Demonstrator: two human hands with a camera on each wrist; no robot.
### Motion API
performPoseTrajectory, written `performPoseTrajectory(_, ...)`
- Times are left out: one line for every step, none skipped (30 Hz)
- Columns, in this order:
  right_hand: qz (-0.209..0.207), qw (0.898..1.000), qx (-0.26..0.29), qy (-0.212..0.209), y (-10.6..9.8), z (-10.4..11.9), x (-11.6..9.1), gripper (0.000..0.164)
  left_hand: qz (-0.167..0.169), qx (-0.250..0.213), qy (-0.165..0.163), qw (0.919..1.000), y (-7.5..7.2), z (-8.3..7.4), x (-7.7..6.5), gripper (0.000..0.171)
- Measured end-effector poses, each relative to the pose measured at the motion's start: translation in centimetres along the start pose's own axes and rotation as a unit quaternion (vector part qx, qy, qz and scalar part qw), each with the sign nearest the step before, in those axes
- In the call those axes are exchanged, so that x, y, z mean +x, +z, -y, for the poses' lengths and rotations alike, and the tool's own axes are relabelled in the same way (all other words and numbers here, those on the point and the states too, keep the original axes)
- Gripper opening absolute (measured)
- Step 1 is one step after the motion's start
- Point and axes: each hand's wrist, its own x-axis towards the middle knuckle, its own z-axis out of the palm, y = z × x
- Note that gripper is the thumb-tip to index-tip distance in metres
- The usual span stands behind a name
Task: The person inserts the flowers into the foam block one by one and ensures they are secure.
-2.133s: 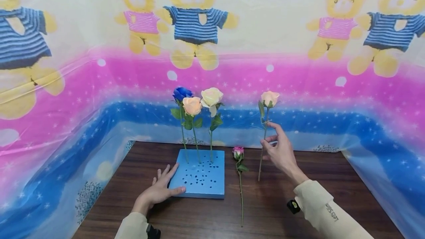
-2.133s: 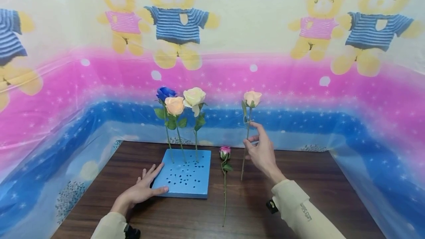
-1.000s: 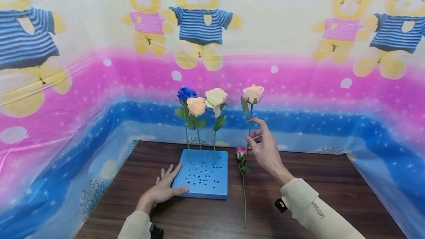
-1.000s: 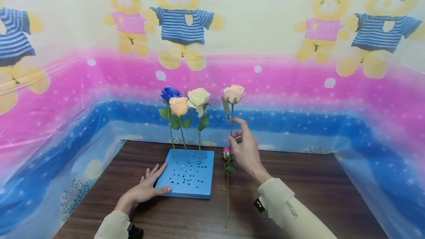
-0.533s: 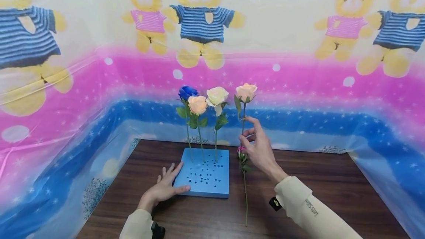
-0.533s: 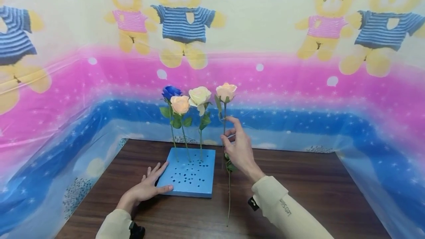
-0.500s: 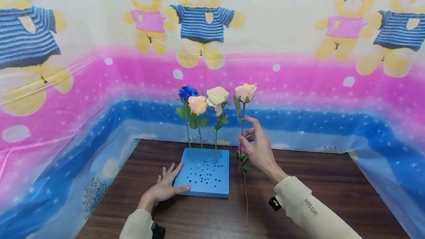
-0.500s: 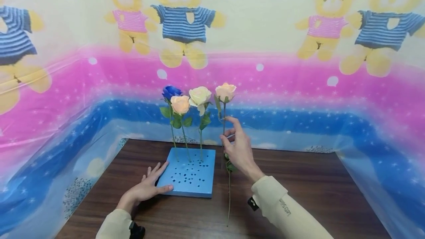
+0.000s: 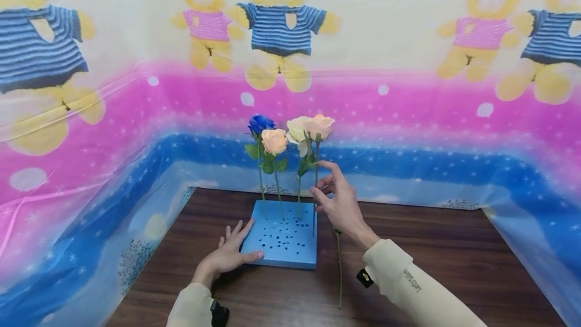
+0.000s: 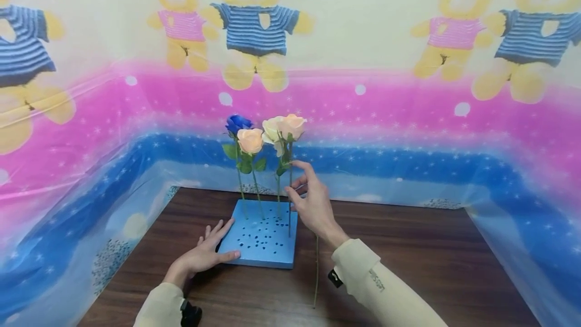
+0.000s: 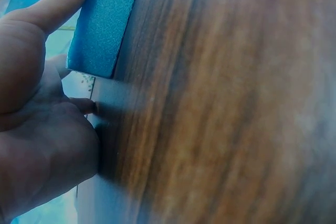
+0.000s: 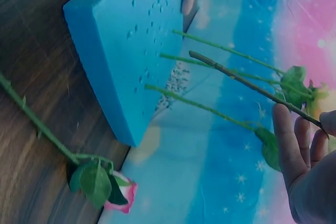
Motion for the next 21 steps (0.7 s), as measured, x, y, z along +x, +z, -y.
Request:
performPoseTrajectory(0.003,1.000,0.003,-0.004,0.3,0.0,0.0,0.063,0.000,-0.001,0.001,1.0000,0.0,0.0,0.0,0.106)
performPoseTrajectory(0.006,1.000,0.005,-0.006,0.5,0.0,0.0,0.063,0.000,-0.002,0.001,1.0000,0.0,0.0,0.0,0.106)
performPoseTrajectory(0.008,1.000,0.007,-0.009,0.8,-0.1,0.0,0.063,0.000,-0.004,0.002,1.0000,0.1,-0.1,-0.1,0.106)
performPoseTrajectory(0.012,1.000,0.011,-0.011,1.0,-0.1,0.0,0.063,0.000,-0.005,0.002,1.0000,0.1,-0.1,-0.1,0.105)
performPoseTrajectory(0.015,1.000,0.013,-0.013,1.3,-0.1,0.1,0.062,0.000,-0.007,0.002,1.0000,0.1,-0.1,-0.2,0.105)
performPoseTrajectory(0.018,1.000,0.016,-0.015,1.5,-0.1,0.1,0.062,0.000,-0.008,0.003,1.0000,0.1,-0.2,-0.2,0.106)
performPoseTrajectory(0.021,0.999,0.017,-0.017,1.8,-0.1,0.1,0.061,-0.001,-0.008,0.003,1.0000,0.1,-0.1,-0.2,0.106)
performPoseTrajectory(0.025,0.999,0.021,-0.018,2.1,-0.1,0.2,0.061,-0.001,-0.008,0.002,1.0000,0.1,-0.1,-0.2,0.106)
performPoseTrajectory(0.028,0.999,0.026,-0.019,2.3,-0.1,0.2,0.060,-0.002,-0.007,0.001,1.0000,0.1,-0.1,-0.2,0.106)
performPoseTrajectory(0.030,0.999,0.030,-0.020,2.7,0.0,0.3,0.060,-0.002,-0.006,0.001,1.0000,0.0,-0.1,-0.2,0.106)
performPoseTrajectory(0.032,0.999,0.031,-0.021,3.0,0.0,0.4,0.060,-0.004,-0.005,-0.001,1.0000,0.0,-0.1,-0.2,0.106)
performPoseTrajectory(0.034,0.999,0.034,-0.023,3.3,0.1,0.5,0.060,-0.005,-0.004,-0.002,1.0000,0.0,0.0,-0.1,0.106)
performPoseTrajectory(0.036,0.998,0.036,-0.024,3.6,0.2,0.6,0.060,-0.007,-0.001,-0.004,1.0000,0.0,-0.1,-0.1,0.106)
performPoseTrajectory(0.039,0.998,0.039,-0.024,4.0,0.2,0.7,0.061,-0.009,0.000,-0.005,1.0000,-0.1,0.0,-0.1,0.106)
performPoseTrajectory(0.041,0.998,0.038,-0.025,4.3,0.3,0.7,0.061,-0.010,0.001,-0.006,0.9999,-0.1,-0.1,-0.1,0.106)
performPoseTrajectory(0.044,0.998,0.038,-0.027,4.7,0.3,0.8,0.060,-0.012,0.000,-0.006,0.9999,-0.1,-0.1,0.0,0.106)
performPoseTrajectory(0.047,0.998,0.040,-0.028,5.1,0.3,0.8,0.060,-0.012,0.001,-0.008,0.9999,-0.1,-0.1,0.0,0.106)
performPoseTrajectory(0.051,0.997,0.043,-0.030,5.4,0.3,0.9,0.060,-0.013,0.002,-0.008,0.9999,-0.1,0.0,0.1,0.106)
performPoseTrajectory(0.054,0.997,0.043,-0.031,5.8,0.3,0.9,0.059,-0.013,0.002,-0.009,0.9999,-0.1,0.0,0.1,0.106)
performPoseTrajectory(0.057,0.997,0.042,-0.033,6.1,0.2,0.9,0.059,-0.013,0.001,-0.008,0.9999,0.0,0.0,0.1,0.106)
performPoseTrajectory(0.060,0.997,0.039,-0.036,6.5,0.1,0.9,0.059,-0.012,0.001,-0.009,0.9999,0.0,0.0,0.1,0.106)
